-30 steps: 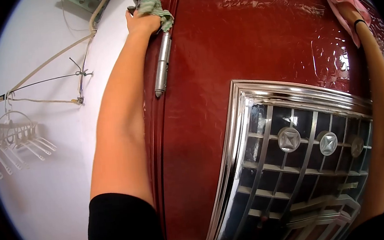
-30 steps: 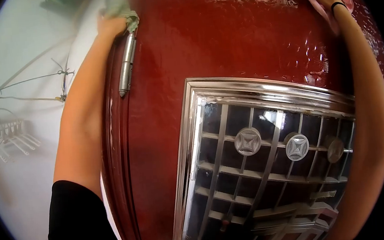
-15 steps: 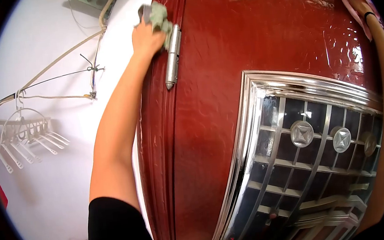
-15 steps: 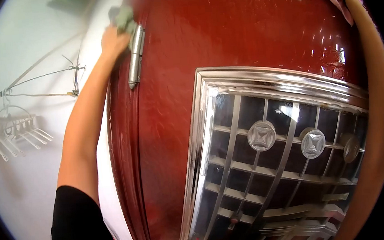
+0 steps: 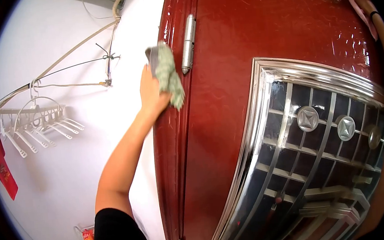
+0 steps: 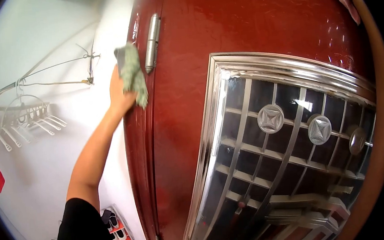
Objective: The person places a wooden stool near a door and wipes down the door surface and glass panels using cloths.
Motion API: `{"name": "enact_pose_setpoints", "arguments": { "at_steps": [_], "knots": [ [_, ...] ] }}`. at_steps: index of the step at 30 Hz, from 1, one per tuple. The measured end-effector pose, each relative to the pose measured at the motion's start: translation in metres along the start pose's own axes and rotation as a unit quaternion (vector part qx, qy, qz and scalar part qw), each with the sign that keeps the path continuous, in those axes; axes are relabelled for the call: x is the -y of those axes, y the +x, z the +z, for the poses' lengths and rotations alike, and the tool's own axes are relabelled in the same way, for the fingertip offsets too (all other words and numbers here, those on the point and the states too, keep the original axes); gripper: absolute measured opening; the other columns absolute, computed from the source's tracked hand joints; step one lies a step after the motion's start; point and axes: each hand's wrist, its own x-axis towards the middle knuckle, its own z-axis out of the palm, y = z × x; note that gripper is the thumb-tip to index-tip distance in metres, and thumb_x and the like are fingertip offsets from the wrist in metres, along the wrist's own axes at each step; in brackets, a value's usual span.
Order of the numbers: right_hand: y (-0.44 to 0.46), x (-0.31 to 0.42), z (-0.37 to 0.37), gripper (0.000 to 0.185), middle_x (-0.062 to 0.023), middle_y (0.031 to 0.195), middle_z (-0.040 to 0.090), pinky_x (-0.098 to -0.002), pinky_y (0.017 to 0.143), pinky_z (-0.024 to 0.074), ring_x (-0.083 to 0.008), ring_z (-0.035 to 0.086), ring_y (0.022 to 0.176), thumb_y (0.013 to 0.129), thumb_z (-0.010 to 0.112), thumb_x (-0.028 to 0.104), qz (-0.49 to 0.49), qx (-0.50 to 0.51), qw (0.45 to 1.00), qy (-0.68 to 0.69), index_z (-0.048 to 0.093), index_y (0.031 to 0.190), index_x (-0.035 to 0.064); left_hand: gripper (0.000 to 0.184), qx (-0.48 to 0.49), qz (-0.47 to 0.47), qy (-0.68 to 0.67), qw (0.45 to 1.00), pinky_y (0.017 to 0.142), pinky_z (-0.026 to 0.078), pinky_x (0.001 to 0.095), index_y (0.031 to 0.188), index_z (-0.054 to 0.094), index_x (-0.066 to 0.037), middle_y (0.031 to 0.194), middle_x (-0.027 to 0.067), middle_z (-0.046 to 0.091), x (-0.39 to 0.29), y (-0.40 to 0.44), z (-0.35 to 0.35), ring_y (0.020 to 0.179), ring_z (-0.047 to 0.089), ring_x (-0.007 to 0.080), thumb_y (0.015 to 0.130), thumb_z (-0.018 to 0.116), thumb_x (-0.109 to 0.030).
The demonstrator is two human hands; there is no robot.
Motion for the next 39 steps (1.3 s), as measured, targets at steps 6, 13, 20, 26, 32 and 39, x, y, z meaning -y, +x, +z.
{"name": "enact_pose_setpoints", "arguments": {
  "at_steps": [6,13,20,26,32,39],
  "knots": [
    [-0.019,-0.003,0.002,0.038,-0.0099,0.087,0.060,-0.0303,0.074,0.0445,-0.0197,0.056,0.079,0.073,0.073,0.035,0.016,0.003,1.000,0.010,0.061,0.090,0.0023,0.042,0.065,0.030,0.062,0.995,0.113,0.027,0.0498,0.118,0.056,-0.007,0.122,0.0131,0.055,-0.068,-0.057,-0.032,0.123,0.047,0.0336,0.078,0.063,-0.013],
    [-0.025,0.004,0.006,0.038,-0.0101,0.084,0.061,-0.0309,0.071,0.0450,-0.0195,0.056,0.075,0.073,0.073,0.036,0.017,0.001,1.000,0.001,0.062,0.088,0.0025,0.056,0.000,-0.086,-0.071,0.994,0.102,0.040,0.0452,0.135,0.044,0.004,0.129,0.0254,0.052,-0.059,0.046,0.039,0.117,0.051,0.0420,0.080,0.055,-0.001],
    [-0.022,0.021,0.012,0.039,-0.0103,0.082,0.061,-0.0315,0.068,0.0455,-0.0193,0.056,0.071,0.072,0.073,0.038,0.005,0.013,1.000,-0.011,0.063,0.086,0.0028,0.064,0.029,-0.125,-0.124,0.984,0.103,0.043,0.0406,0.146,0.033,0.001,0.139,0.0230,0.049,-0.070,0.029,0.023,0.125,0.050,0.0384,0.086,0.055,-0.002],
    [-0.027,0.025,0.005,0.039,-0.0105,0.079,0.062,-0.0320,0.065,0.0459,-0.0192,0.057,0.067,0.072,0.072,0.039,0.006,0.014,1.000,-0.017,0.064,0.084,0.0030,0.061,-0.014,-0.066,-0.152,0.986,0.100,0.045,0.0383,0.147,0.037,-0.007,0.139,0.0181,0.051,-0.066,-0.008,0.018,0.124,0.054,0.0347,0.089,0.053,0.002],
    [-0.028,0.049,0.008,0.039,-0.0107,0.077,0.063,-0.0324,0.063,0.0464,-0.0190,0.057,0.064,0.071,0.072,0.040,-0.013,0.022,0.999,-0.025,0.065,0.082,0.0032,0.050,0.021,-0.077,-0.035,0.996,0.107,0.038,0.0399,0.138,0.046,0.000,0.143,0.0178,0.048,-0.070,0.080,0.028,0.129,0.047,0.0331,0.088,0.049,-0.006],
    [-0.041,0.122,0.038,0.040,-0.0109,0.075,0.063,-0.0330,0.060,0.0469,-0.0188,0.057,0.060,0.071,0.072,0.042,-0.064,0.062,0.995,0.051,0.066,0.080,0.0035,0.031,0.044,0.004,0.044,0.998,0.115,0.027,0.0479,0.111,0.065,0.001,0.142,0.0141,0.050,-0.097,0.062,0.041,0.125,0.048,0.0310,0.084,0.053,-0.009]
  ]
}}
